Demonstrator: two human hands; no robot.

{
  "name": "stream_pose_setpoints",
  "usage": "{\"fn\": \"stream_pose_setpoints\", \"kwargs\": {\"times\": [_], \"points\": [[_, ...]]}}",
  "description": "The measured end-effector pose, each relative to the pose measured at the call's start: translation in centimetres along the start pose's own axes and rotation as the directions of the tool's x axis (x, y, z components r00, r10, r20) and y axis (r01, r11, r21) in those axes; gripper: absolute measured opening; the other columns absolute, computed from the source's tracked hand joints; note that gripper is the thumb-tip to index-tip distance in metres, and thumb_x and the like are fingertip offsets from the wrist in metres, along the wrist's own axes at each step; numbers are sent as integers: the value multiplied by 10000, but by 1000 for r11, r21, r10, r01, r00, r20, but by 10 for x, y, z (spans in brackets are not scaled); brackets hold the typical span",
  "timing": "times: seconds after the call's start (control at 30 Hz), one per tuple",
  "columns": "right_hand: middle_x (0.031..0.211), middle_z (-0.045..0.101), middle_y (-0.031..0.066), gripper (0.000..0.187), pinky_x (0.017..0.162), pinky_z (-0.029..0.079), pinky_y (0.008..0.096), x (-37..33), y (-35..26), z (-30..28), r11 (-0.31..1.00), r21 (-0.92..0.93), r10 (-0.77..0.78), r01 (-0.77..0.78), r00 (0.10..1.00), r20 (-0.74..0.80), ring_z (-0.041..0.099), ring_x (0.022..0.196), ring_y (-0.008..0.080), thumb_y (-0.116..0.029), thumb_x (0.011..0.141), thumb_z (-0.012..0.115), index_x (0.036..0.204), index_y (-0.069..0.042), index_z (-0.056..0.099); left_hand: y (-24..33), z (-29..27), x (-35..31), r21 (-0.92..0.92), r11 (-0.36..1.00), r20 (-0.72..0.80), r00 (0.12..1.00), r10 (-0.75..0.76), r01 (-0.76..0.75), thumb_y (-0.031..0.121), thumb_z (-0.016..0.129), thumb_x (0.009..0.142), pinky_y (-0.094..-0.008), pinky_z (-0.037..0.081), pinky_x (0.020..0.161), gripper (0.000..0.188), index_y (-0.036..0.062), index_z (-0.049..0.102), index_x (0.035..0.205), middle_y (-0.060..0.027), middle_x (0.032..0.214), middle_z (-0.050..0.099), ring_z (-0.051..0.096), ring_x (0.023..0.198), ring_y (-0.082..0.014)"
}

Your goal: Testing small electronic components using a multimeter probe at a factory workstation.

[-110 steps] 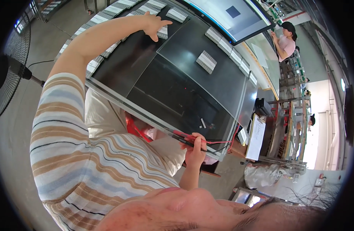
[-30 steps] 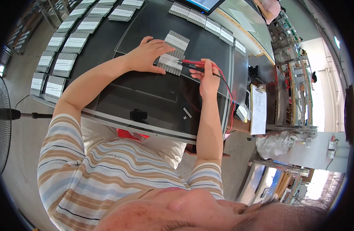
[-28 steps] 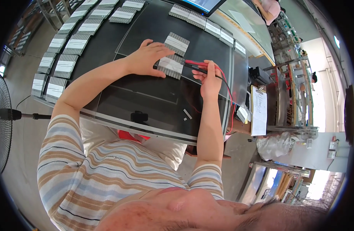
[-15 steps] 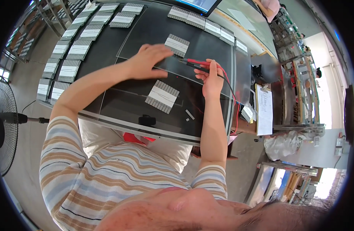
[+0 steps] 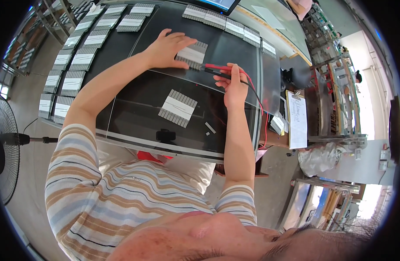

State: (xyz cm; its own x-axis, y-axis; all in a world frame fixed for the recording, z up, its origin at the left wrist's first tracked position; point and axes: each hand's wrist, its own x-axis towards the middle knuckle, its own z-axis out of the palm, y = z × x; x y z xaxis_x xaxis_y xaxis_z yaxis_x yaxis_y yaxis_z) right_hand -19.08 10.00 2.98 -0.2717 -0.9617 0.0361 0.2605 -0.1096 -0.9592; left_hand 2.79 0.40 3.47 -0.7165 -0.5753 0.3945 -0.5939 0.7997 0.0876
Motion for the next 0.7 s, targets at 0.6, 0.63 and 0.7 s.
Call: {"fn": "stream_pose_setpoints", "kwargs": {"times": [0.6,0.63,0.7], "points": [[810,554,123,256,489,492,239,-2,3,8,997,-63,42,-40,998,36,609,622,211,-231,881,442,950,7,503,26,-4,-36,-75,997,-4,1000,-24,24,446,675,610,-451,201,979,732,140,396,1213,-53,1160,479,401,1121,-205],[810,554,123,256,489,492,239,-1,3,7,997,-62,40,-37,998,38,609,622,211,-231,881,442,950,7,503,27,-8,-37,-86,996,27,999,-26,28,448,675,607,-447,202,979,732,134,401,1209,-55,1158,480,403,1116,-207],[812,554,124,264,485,492,244,-1,2,4,1000,3,25,-25,1000,4,608,615,219,-240,879,445,950,8,503,33,-18,-41,-124,992,72,997,5,4,475,655,617,-446,206,972,734,116,406,1206,-85,1117,496,412,1104,-216]]}}
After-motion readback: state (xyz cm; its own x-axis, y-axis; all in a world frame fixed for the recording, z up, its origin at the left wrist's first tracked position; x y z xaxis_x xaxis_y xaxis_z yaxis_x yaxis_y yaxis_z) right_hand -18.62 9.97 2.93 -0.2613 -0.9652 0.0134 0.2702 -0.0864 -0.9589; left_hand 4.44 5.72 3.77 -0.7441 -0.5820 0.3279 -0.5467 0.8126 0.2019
